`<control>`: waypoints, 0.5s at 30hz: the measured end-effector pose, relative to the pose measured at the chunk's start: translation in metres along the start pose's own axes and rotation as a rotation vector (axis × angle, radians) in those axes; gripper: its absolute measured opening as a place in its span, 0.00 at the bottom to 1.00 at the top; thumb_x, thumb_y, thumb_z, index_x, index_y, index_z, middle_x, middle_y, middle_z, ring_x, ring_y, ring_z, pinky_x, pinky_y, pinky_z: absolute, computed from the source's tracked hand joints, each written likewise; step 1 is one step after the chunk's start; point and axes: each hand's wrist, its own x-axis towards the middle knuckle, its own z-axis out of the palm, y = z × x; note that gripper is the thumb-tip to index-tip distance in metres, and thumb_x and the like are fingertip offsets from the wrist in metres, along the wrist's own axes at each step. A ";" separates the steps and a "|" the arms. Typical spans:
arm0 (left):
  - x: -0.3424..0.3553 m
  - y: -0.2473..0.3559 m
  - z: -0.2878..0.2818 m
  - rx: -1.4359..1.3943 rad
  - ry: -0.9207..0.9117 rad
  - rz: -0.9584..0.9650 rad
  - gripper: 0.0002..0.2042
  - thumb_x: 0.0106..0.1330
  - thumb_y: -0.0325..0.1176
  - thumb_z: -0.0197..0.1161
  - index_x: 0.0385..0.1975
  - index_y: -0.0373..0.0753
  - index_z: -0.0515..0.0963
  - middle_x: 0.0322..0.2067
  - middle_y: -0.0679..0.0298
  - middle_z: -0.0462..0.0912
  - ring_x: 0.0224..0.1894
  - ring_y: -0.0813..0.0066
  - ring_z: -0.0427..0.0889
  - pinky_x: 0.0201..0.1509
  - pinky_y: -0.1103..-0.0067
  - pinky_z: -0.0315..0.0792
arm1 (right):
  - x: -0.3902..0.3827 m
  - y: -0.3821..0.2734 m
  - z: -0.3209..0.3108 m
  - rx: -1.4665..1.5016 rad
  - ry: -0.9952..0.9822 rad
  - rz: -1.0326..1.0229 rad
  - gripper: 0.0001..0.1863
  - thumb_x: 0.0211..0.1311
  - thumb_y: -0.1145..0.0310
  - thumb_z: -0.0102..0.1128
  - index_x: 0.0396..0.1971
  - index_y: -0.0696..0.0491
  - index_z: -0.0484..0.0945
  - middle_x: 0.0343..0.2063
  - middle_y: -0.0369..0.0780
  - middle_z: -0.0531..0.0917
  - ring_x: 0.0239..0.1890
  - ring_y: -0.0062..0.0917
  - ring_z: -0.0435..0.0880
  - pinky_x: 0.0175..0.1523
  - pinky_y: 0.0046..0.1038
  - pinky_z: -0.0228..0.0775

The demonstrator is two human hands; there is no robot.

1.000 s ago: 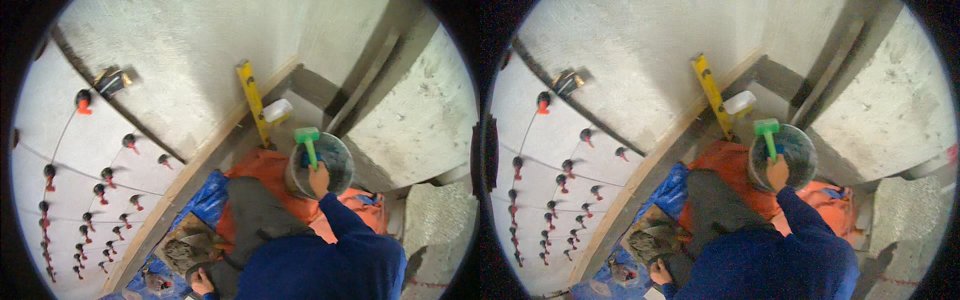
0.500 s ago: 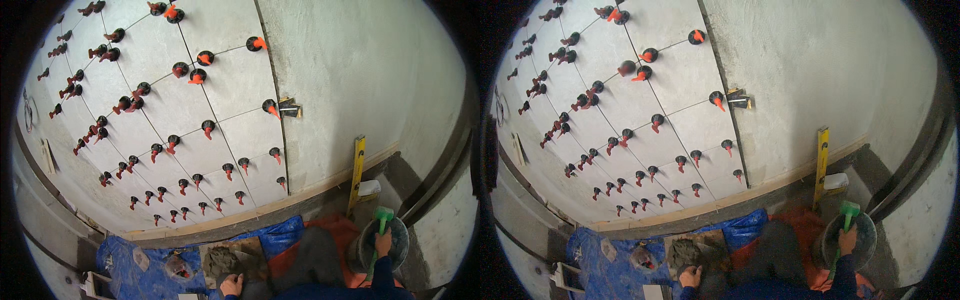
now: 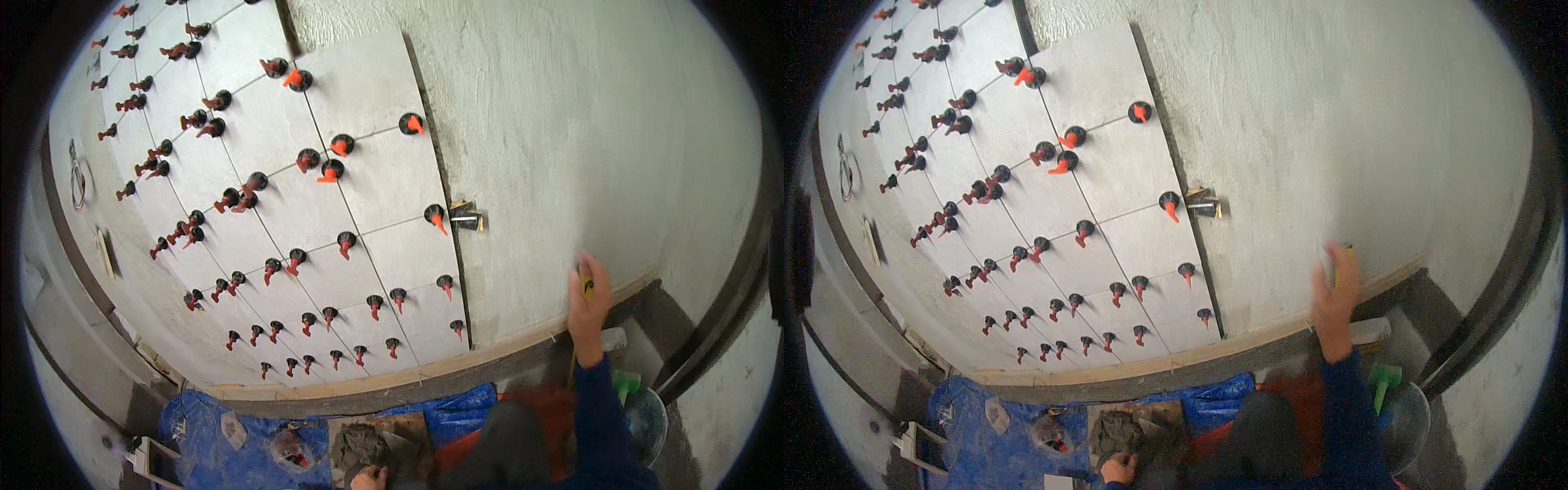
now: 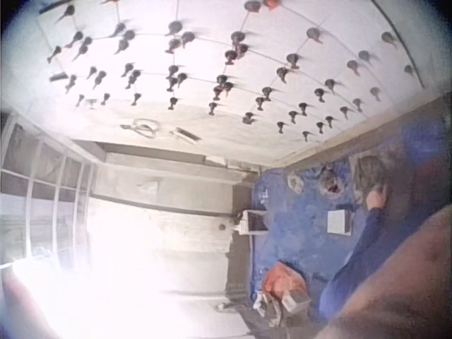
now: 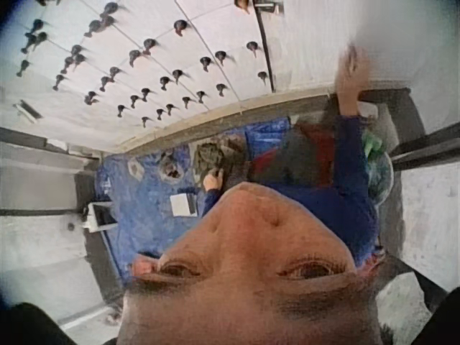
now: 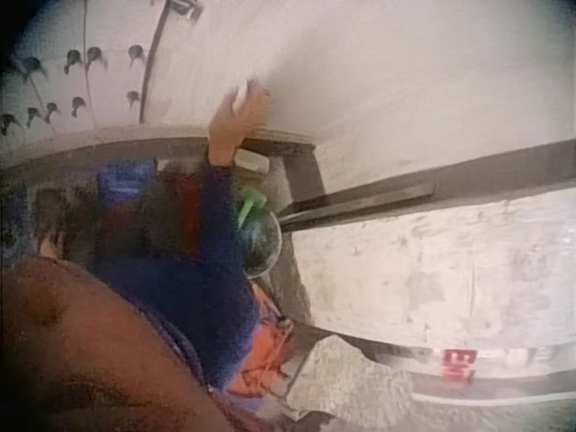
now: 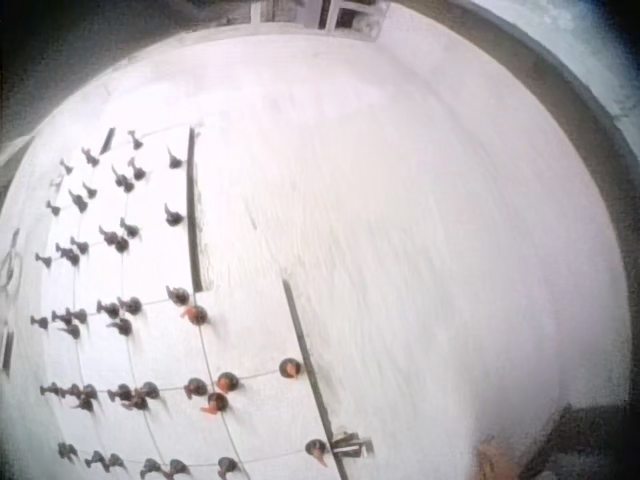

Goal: The person installs white ceramic tiles on a wall using red and black tile leveling clips and wedges. They place tiles, insert clips into the gaps, and tap them with a green rubber mallet to secure the tiles in place.

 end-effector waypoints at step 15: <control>-0.036 0.017 -0.029 0.044 0.214 -0.109 0.19 0.66 0.56 0.66 0.39 0.45 0.88 0.34 0.54 0.89 0.37 0.52 0.88 0.44 0.61 0.80 | 0.292 -0.190 0.187 0.428 0.041 -0.575 0.14 0.68 0.67 0.66 0.51 0.54 0.82 0.42 0.41 0.84 0.38 0.28 0.83 0.41 0.29 0.80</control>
